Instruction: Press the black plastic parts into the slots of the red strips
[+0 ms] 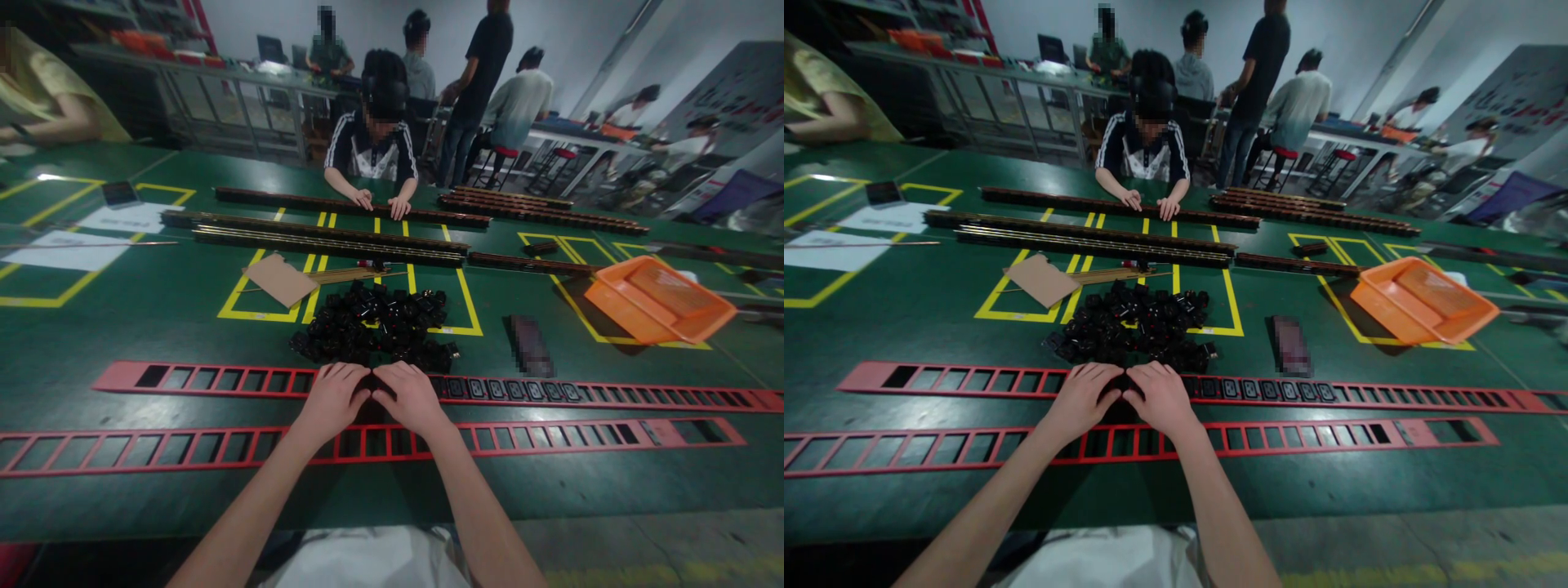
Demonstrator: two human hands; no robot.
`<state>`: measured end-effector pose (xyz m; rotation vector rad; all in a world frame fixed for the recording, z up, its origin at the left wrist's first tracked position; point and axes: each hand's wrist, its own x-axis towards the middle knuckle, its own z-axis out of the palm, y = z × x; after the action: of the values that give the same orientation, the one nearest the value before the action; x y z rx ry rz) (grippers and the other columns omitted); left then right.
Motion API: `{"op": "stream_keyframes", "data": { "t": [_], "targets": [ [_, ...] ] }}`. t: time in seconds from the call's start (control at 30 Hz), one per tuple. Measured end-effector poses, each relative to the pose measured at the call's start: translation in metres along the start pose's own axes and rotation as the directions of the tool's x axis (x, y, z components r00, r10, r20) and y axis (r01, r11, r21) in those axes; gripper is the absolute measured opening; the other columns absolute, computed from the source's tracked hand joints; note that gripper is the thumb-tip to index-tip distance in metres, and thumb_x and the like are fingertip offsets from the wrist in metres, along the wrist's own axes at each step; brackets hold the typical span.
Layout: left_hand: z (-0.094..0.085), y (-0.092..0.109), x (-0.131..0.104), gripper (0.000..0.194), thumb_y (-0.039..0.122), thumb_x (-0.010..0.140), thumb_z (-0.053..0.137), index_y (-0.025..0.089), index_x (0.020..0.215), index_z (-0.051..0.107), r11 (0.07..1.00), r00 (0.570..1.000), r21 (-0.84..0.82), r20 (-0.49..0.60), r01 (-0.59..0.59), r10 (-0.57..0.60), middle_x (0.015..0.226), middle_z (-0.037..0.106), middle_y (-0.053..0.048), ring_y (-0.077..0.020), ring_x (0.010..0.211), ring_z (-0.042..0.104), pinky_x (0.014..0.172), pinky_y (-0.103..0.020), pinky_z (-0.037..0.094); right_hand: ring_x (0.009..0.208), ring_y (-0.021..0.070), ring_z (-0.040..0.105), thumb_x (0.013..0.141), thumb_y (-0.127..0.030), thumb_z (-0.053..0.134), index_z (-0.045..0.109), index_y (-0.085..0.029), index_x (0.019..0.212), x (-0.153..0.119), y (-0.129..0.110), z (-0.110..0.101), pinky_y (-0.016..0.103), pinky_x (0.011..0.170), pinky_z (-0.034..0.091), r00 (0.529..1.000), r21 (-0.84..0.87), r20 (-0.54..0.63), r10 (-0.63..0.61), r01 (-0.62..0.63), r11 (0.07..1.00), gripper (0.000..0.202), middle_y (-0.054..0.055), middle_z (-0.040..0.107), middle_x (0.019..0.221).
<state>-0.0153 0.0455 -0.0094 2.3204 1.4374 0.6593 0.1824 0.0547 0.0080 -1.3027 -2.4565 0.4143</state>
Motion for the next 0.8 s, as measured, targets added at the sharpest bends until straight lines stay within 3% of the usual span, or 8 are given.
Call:
{"op": "stream_keyframes", "data": {
  "t": [0.23, 0.8],
  "targets": [
    [0.0, -0.0005, 0.0005, 0.029, 0.023, 0.086, 0.062, 0.023, 0.115, 0.06, 1.0, 0.999, -0.002, 0.008, 0.031, -0.031, 0.117, 0.068, -0.004, -0.0242, 0.109, 0.059, 0.095, -0.043, 0.042, 0.11, 0.0231, 0.057, 0.086, -0.028, 0.066, 0.062, -0.02, 0.119, 0.0003, 0.001, 0.002, 0.038, 0.092, 0.044, 1.0, 0.037, -0.022, 0.012, -0.011, 0.999, 0.034, 0.008, 0.067, 0.119],
    [-0.0043, 0.0059, -0.0004, 0.029, 0.021, 0.09, 0.051, 0.024, 0.119, 0.058, 1.0, 1.0, 0.009, 0.01, 0.013, -0.013, 0.118, 0.065, -0.006, -0.024, 0.109, 0.057, 0.096, -0.043, 0.04, 0.108, 0.0227, 0.058, 0.084, -0.028, 0.068, 0.061, -0.02, 0.118, 0.0011, -0.0019, -0.0002, 0.038, 0.092, 0.044, 0.999, 0.036, -0.026, 0.022, -0.022, 0.999, 0.035, 0.007, 0.068, 0.116]
  ]
}}
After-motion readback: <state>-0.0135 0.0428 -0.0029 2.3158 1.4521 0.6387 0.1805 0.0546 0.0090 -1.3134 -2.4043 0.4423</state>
